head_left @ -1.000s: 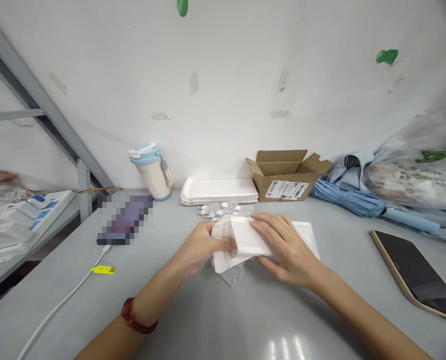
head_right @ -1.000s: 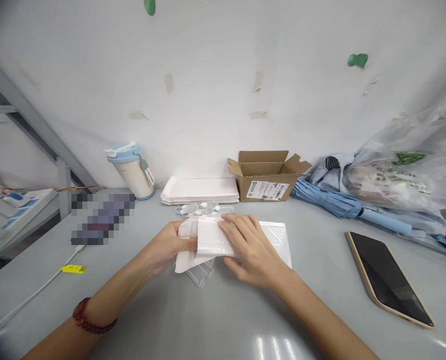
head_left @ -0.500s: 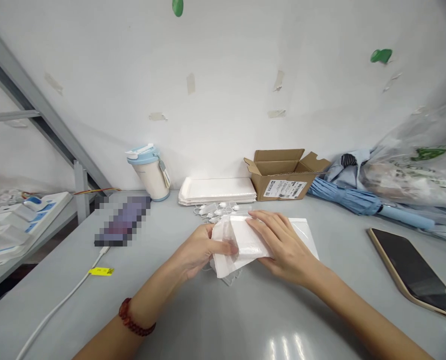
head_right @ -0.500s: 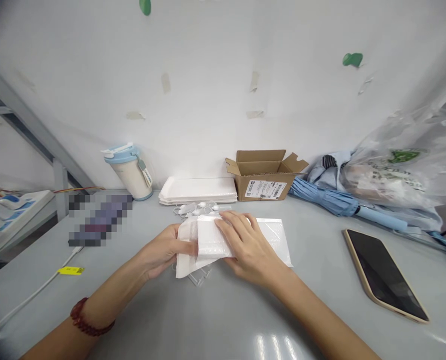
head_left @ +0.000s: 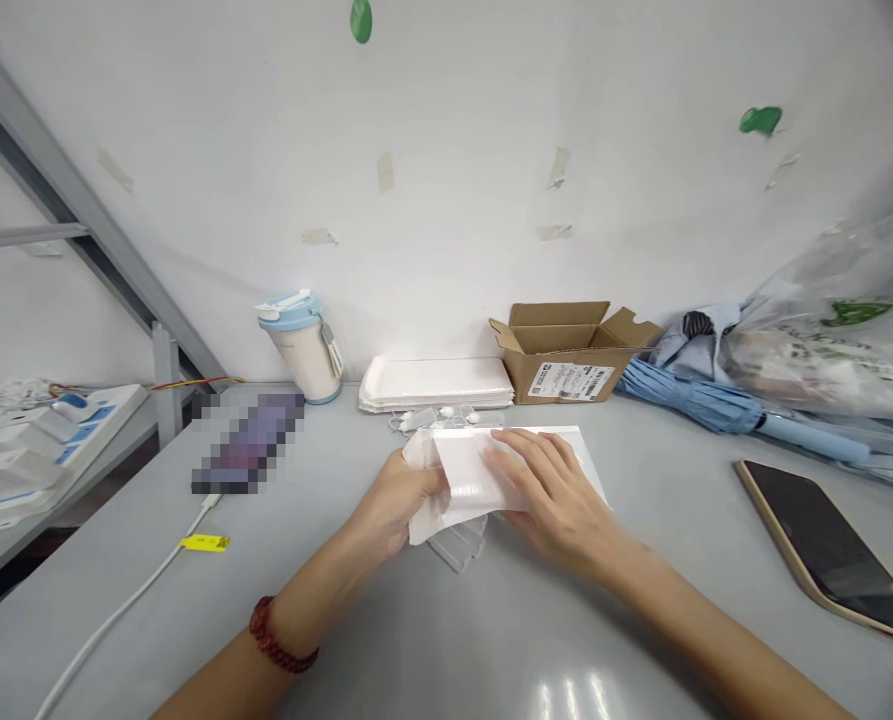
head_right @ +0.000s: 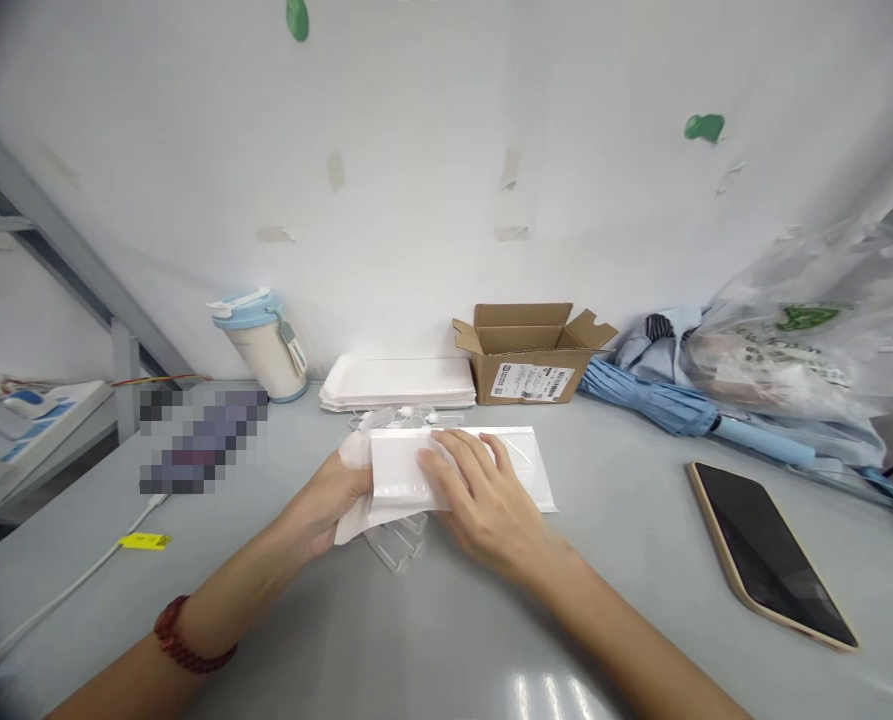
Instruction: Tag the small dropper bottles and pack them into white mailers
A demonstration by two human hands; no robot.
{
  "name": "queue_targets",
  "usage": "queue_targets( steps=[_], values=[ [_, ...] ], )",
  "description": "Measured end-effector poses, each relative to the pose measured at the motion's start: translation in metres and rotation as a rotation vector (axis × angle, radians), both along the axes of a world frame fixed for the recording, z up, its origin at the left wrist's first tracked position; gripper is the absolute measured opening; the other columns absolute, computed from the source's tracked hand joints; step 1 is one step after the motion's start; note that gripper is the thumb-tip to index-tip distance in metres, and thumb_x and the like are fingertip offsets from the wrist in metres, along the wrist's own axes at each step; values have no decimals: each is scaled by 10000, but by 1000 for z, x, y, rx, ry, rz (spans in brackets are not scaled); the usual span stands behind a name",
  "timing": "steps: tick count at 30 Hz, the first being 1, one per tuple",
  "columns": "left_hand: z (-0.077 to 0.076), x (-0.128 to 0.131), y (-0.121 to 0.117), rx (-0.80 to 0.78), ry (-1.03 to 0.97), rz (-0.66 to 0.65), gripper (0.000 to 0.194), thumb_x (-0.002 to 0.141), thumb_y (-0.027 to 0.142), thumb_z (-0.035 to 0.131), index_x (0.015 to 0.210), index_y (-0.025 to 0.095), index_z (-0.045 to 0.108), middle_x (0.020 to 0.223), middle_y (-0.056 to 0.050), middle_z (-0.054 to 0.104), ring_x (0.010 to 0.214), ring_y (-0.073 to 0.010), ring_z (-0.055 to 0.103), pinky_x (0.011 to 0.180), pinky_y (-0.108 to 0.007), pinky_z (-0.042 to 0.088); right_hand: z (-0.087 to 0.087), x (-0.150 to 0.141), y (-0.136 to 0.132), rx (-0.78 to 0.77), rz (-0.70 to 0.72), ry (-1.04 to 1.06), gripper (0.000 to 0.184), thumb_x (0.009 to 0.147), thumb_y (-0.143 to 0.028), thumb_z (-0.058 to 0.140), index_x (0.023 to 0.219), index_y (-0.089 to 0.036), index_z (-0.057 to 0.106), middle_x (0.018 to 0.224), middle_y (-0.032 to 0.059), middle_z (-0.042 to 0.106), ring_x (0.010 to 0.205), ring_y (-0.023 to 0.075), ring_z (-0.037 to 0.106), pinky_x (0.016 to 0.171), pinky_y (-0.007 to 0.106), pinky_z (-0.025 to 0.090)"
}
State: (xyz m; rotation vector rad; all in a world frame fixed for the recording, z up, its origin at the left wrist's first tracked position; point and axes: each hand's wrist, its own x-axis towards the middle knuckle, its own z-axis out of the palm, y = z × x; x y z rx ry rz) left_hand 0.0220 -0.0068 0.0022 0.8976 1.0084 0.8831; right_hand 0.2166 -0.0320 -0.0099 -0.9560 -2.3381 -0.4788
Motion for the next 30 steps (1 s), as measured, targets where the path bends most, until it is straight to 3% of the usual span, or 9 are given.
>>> queue_targets(
  steps=[5, 14, 21, 24, 27, 30],
  values=[
    [0, -1, -1, 10, -93, -25, 308, 712, 233, 674, 1003, 140, 640, 853, -62, 693, 774, -202, 641, 647, -260, 483, -3, -5, -2, 82, 0, -15, 378, 834, -97, 453, 1211, -118, 462, 1193, 194, 555, 1151, 298, 476, 894, 494, 398],
    [11, 2, -4, 73, -224, -41, 258, 784, 309, 621, 944, 108, 654, 907, -101, 686, 848, -213, 631, 708, -280, 496, 5, -4, -4, 150, -11, 113, 340, 796, -40, 453, 1120, -132, 501, 1048, 186, 586, 997, 283, 548, 765, 433, 459],
    [13, 1, -4, 209, -200, 3, 300, 841, 394, 525, 842, 116, 638, 811, -91, 666, 749, -185, 622, 617, -265, 499, 4, -5, -5, 144, 25, 101, 340, 797, 17, 432, 1091, -127, 525, 988, 161, 612, 928, 244, 566, 749, 392, 447],
    [14, -1, -7, 412, -7, 39, 248, 832, 363, 542, 805, 132, 626, 803, -72, 639, 736, -166, 600, 568, -241, 486, 2, -3, -3, 130, 25, 78, 337, 811, 36, 398, 1078, -120, 532, 1007, 145, 639, 960, 232, 575, 787, 391, 425],
    [11, -2, -13, 775, 299, -2, 133, 807, 241, 572, 885, 159, 641, 971, -81, 612, 893, -189, 577, 630, -246, 498, 0, -1, -1, 165, 38, 95, 287, 831, 21, 387, 1035, -117, 536, 1000, 126, 666, 973, 220, 590, 817, 396, 407],
    [4, 1, -16, 1129, 566, -109, 298, 811, 136, 520, 1099, 183, 583, 1183, -100, 540, 1076, -216, 504, 779, -304, 494, 0, 1, -1, 228, 42, 153, 212, 831, 10, 406, 904, -140, 537, 964, 110, 682, 940, 197, 608, 825, 383, 399]
  ],
)
